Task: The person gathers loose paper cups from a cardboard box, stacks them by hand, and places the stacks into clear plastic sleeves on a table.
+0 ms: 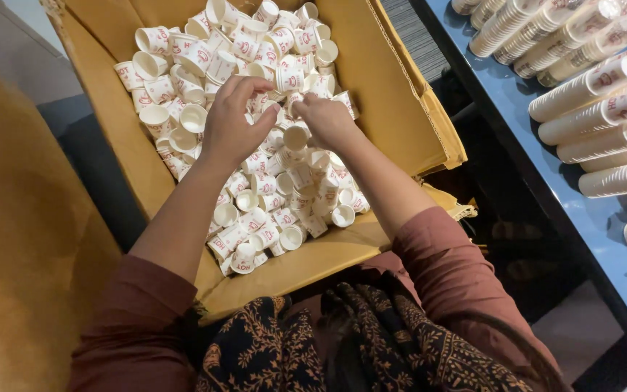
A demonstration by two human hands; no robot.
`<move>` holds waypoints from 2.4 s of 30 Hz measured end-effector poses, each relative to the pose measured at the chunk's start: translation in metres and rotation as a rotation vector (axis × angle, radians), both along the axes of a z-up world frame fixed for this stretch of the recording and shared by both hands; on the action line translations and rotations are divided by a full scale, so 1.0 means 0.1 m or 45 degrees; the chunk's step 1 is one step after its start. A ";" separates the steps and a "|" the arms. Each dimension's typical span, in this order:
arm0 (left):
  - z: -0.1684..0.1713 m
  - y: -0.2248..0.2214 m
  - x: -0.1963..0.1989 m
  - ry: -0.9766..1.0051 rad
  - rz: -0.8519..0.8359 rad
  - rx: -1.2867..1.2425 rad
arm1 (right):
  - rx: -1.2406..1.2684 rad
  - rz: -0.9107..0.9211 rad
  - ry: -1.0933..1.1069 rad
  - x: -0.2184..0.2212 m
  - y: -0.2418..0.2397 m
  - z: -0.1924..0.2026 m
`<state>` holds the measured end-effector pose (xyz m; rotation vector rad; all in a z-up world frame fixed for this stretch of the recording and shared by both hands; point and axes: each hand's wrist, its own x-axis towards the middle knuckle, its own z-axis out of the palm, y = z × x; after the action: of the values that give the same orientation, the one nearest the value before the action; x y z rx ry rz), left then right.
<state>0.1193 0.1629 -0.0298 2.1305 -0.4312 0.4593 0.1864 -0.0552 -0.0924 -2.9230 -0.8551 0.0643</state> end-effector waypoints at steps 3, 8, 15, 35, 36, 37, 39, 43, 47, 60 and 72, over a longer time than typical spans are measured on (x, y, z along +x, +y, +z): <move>-0.06 0.00 0.03 0.006 0.021 0.031 | 0.155 0.383 -0.082 0.04 0.05 -0.22; -0.06 -0.01 0.19 -0.043 0.038 0.137 | -0.094 0.242 -0.015 0.11 0.10 -0.28; -0.10 0.07 0.28 0.043 0.002 0.142 | 0.137 0.069 -0.125 0.16 -0.21 0.06; -0.10 0.12 0.38 0.401 0.050 0.017 | 0.189 -0.271 0.375 0.20 -0.09 -0.15; -0.08 0.08 0.36 0.374 0.057 0.075 | 0.017 -0.145 0.424 0.20 -0.16 -0.46; -0.10 0.08 0.36 0.377 0.048 0.078 | 0.020 -0.154 0.427 0.24 -0.15 -0.37; -0.16 0.07 0.36 0.461 -0.005 0.163 | 0.252 -0.298 0.385 0.31 -0.15 -0.20; -0.13 0.09 0.35 0.505 -0.004 0.205 | 1.002 -0.303 0.065 0.22 -0.04 0.35; -0.09 0.00 0.29 0.493 -0.065 0.158 | 1.293 0.093 0.246 -0.19 0.31 0.62; -0.10 0.07 0.36 0.181 -0.034 -0.018 | -0.146 0.317 -0.332 0.08 0.08 -0.91; -0.05 0.02 0.36 0.469 0.029 0.125 | 0.696 -0.195 0.346 0.26 -0.22 0.40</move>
<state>0.1550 0.1645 -0.0352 2.2548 -0.2222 0.0525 0.2124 -0.0773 -0.0525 -2.3839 -0.5041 0.1798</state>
